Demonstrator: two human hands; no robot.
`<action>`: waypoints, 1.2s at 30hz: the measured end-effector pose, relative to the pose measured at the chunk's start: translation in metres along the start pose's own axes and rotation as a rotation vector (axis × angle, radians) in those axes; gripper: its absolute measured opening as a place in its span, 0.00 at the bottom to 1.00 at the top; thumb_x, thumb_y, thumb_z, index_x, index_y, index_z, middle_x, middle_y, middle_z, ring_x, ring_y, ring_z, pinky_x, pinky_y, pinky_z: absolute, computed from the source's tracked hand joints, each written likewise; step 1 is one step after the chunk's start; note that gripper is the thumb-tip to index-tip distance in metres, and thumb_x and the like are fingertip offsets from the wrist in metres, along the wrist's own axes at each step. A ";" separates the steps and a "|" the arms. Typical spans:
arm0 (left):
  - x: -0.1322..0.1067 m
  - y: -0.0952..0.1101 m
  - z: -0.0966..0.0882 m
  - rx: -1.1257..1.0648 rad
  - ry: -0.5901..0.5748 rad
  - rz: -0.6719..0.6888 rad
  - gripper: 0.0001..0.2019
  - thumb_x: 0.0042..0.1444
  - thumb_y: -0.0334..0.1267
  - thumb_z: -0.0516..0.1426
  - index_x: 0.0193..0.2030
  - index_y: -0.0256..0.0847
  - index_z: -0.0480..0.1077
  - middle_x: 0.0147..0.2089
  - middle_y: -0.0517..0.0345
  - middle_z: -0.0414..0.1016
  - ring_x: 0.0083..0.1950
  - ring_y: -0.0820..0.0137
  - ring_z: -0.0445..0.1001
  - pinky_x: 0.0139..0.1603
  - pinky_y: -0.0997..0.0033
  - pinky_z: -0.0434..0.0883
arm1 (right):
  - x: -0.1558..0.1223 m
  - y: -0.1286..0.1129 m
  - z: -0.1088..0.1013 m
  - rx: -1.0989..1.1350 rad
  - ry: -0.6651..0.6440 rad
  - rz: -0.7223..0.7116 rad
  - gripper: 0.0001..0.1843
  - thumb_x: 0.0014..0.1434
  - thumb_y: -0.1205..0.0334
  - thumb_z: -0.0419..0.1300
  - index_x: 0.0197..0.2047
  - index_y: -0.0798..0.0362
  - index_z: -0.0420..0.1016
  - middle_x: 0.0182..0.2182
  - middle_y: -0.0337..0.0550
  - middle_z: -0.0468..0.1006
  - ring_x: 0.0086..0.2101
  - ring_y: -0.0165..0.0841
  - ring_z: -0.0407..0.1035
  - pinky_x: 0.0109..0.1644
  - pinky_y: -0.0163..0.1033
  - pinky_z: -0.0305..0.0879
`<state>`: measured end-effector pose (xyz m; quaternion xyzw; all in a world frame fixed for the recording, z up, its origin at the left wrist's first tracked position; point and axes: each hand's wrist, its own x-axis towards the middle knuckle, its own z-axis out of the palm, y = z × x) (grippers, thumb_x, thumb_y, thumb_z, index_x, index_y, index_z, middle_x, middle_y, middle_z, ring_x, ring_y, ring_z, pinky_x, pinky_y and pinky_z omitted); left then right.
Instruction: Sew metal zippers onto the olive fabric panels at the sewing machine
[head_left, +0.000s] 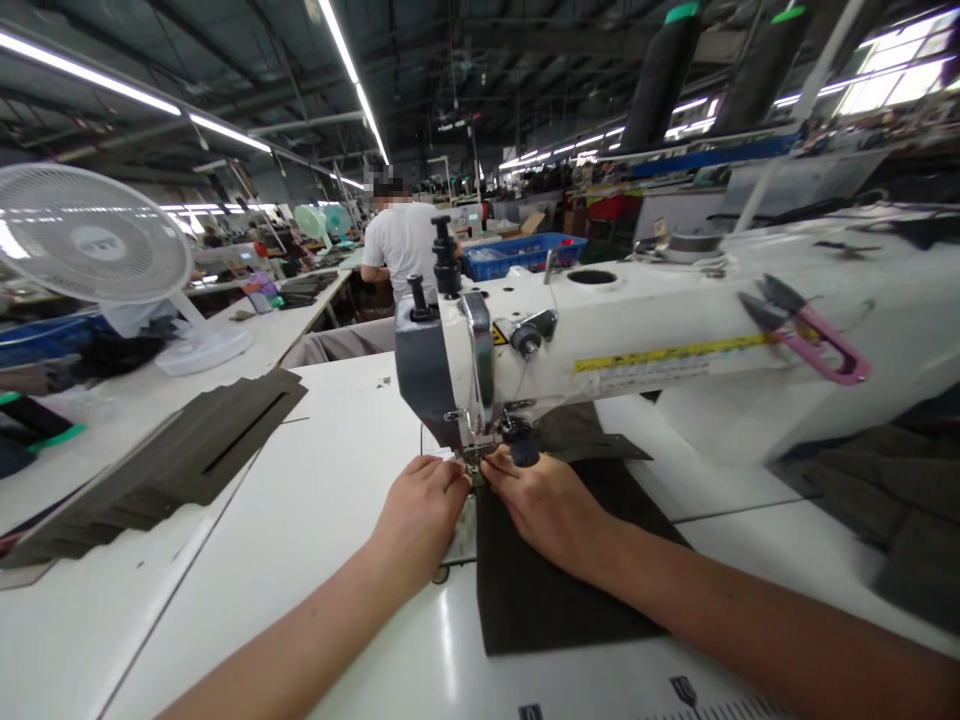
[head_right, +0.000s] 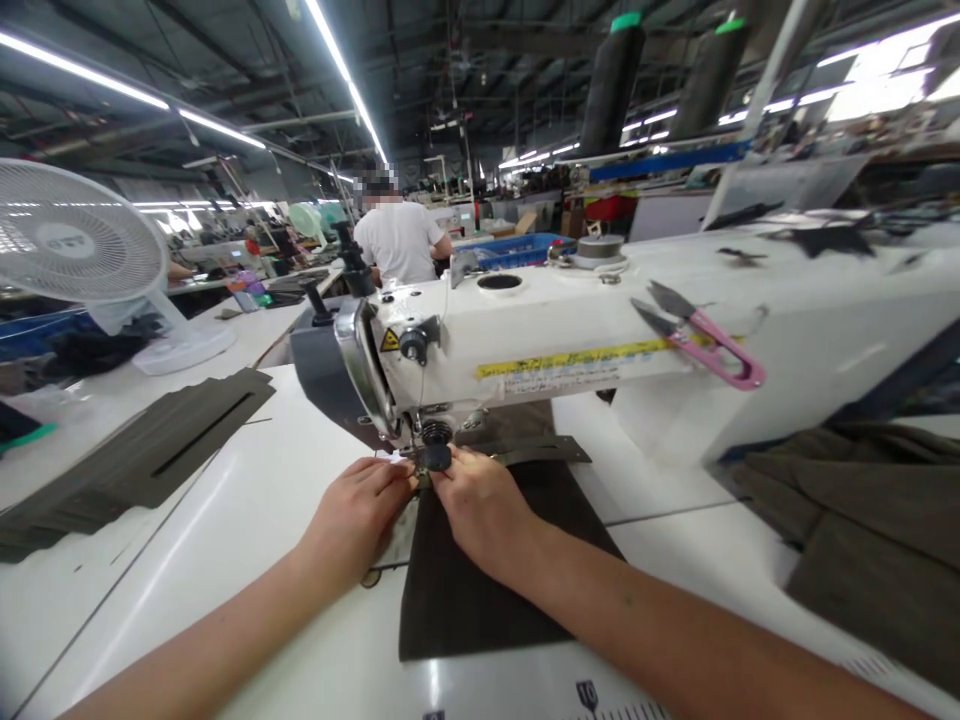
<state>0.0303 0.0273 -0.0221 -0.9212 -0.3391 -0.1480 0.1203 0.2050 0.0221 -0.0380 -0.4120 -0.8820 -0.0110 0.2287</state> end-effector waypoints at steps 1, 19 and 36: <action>0.000 0.000 -0.001 0.000 -0.017 -0.002 0.06 0.53 0.25 0.54 0.36 0.33 0.70 0.36 0.50 0.73 0.38 0.63 0.72 0.42 0.62 0.69 | 0.001 0.000 -0.001 -0.001 -0.011 0.001 0.16 0.54 0.76 0.50 0.44 0.59 0.72 0.42 0.50 0.75 0.45 0.39 0.67 0.51 0.42 0.62; 0.001 -0.002 0.000 -0.032 -0.037 -0.050 0.06 0.54 0.24 0.53 0.36 0.34 0.69 0.39 0.51 0.74 0.42 0.66 0.72 0.49 0.63 0.65 | 0.005 0.006 -0.005 0.063 0.000 -0.011 0.12 0.58 0.72 0.49 0.42 0.56 0.72 0.38 0.46 0.75 0.40 0.33 0.68 0.46 0.37 0.63; -0.036 0.047 -0.048 -0.395 0.124 -0.060 0.11 0.58 0.28 0.49 0.44 0.42 0.69 0.41 0.54 0.69 0.42 0.67 0.67 0.43 0.65 0.66 | -0.050 -0.059 -0.069 0.547 -0.202 0.478 0.13 0.57 0.65 0.49 0.22 0.54 0.66 0.20 0.38 0.69 0.25 0.30 0.65 0.28 0.33 0.57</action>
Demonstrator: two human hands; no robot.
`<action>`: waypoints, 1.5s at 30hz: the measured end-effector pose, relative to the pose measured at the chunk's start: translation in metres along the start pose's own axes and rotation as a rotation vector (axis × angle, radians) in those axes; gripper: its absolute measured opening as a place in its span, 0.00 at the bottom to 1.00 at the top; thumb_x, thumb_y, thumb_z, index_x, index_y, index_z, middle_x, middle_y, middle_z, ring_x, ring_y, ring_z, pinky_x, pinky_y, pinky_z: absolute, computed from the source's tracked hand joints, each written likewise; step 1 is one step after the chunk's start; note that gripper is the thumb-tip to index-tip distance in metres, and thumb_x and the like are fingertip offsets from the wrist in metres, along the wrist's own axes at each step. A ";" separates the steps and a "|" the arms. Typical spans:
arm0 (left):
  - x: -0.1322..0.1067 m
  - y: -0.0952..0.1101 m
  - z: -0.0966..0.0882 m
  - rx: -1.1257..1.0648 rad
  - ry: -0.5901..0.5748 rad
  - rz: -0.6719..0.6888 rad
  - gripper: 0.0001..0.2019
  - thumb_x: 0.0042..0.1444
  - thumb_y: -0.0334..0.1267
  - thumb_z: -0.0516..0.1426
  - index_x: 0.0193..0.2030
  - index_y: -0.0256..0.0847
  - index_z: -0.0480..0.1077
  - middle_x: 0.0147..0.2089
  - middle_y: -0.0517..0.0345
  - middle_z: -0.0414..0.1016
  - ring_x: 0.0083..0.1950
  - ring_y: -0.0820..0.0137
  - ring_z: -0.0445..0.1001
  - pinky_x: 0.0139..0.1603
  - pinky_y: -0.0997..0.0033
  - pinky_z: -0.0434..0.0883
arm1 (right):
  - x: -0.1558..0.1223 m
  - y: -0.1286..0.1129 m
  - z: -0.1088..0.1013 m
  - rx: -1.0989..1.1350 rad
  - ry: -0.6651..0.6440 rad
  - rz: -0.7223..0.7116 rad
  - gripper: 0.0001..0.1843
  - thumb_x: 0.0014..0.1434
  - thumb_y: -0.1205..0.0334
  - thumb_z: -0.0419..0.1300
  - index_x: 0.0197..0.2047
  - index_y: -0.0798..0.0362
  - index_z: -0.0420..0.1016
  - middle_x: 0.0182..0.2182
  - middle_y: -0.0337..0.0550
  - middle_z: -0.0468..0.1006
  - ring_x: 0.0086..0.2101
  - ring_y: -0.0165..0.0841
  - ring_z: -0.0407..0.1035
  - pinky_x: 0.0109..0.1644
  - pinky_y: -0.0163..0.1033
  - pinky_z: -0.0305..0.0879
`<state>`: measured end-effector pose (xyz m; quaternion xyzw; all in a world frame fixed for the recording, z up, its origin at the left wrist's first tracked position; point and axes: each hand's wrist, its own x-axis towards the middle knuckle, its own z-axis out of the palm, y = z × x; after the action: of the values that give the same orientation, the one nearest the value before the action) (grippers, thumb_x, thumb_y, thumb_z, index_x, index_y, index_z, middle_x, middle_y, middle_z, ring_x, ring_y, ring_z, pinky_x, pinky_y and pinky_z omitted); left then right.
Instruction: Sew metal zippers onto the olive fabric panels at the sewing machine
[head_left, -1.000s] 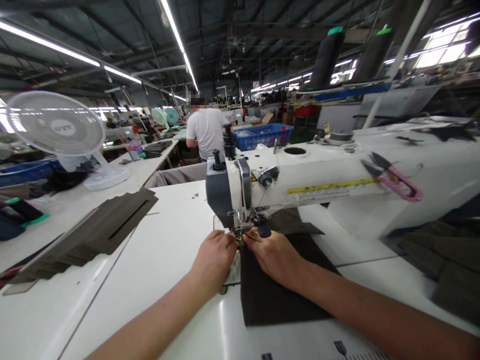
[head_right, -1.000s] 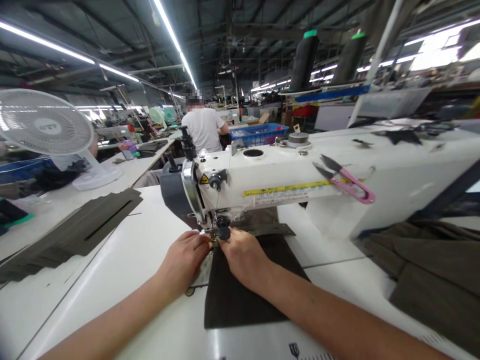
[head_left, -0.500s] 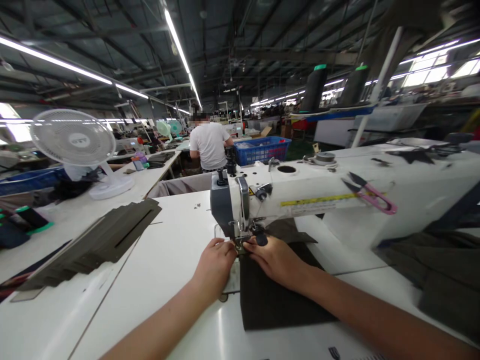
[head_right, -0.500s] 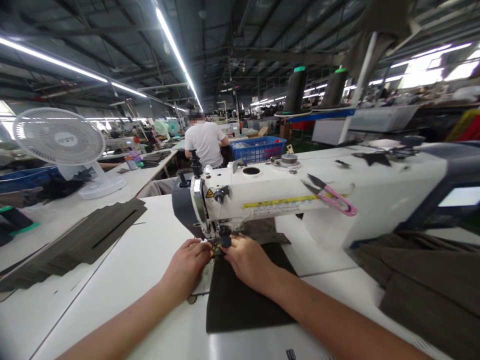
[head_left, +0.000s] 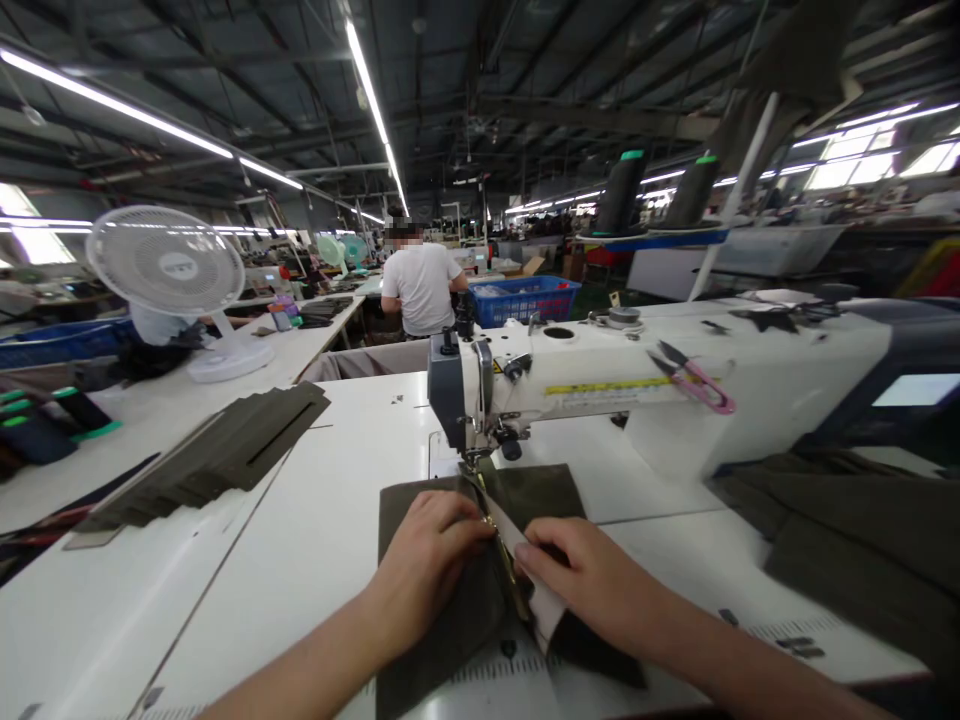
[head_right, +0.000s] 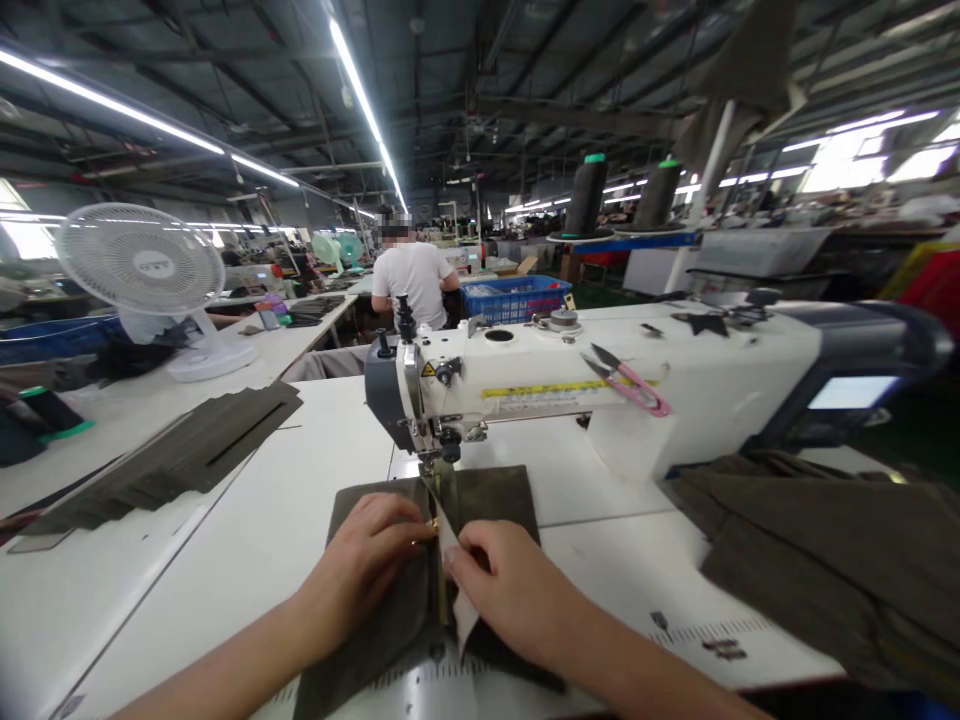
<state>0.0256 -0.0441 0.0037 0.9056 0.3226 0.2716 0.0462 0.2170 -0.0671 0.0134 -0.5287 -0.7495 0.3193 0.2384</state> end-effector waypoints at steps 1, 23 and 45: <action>0.002 0.000 0.001 0.002 0.003 -0.004 0.11 0.57 0.28 0.49 0.42 0.42 0.69 0.41 0.54 0.69 0.42 0.67 0.67 0.43 0.64 0.65 | 0.002 -0.002 -0.003 0.084 -0.027 0.023 0.13 0.56 0.64 0.49 0.22 0.54 0.65 0.20 0.37 0.69 0.25 0.30 0.65 0.28 0.33 0.57; -0.006 0.000 0.010 0.022 0.098 -0.085 0.09 0.58 0.30 0.49 0.35 0.41 0.70 0.38 0.54 0.69 0.39 0.67 0.67 0.37 0.66 0.64 | -0.024 0.028 0.029 -0.109 0.379 -0.504 0.07 0.58 0.71 0.48 0.35 0.51 0.65 0.31 0.42 0.71 0.33 0.29 0.68 0.36 0.30 0.67; 0.006 -0.007 0.007 -0.056 -0.009 0.193 0.11 0.57 0.27 0.51 0.45 0.40 0.67 0.46 0.51 0.71 0.48 0.64 0.65 0.50 0.59 0.62 | -0.023 0.025 0.025 0.049 0.451 -0.451 0.07 0.60 0.68 0.48 0.38 0.52 0.65 0.33 0.42 0.71 0.35 0.30 0.68 0.37 0.31 0.67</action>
<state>0.0295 -0.0344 -0.0016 0.9319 0.2259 0.2798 0.0467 0.2233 -0.0890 -0.0222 -0.4006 -0.7683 0.1511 0.4759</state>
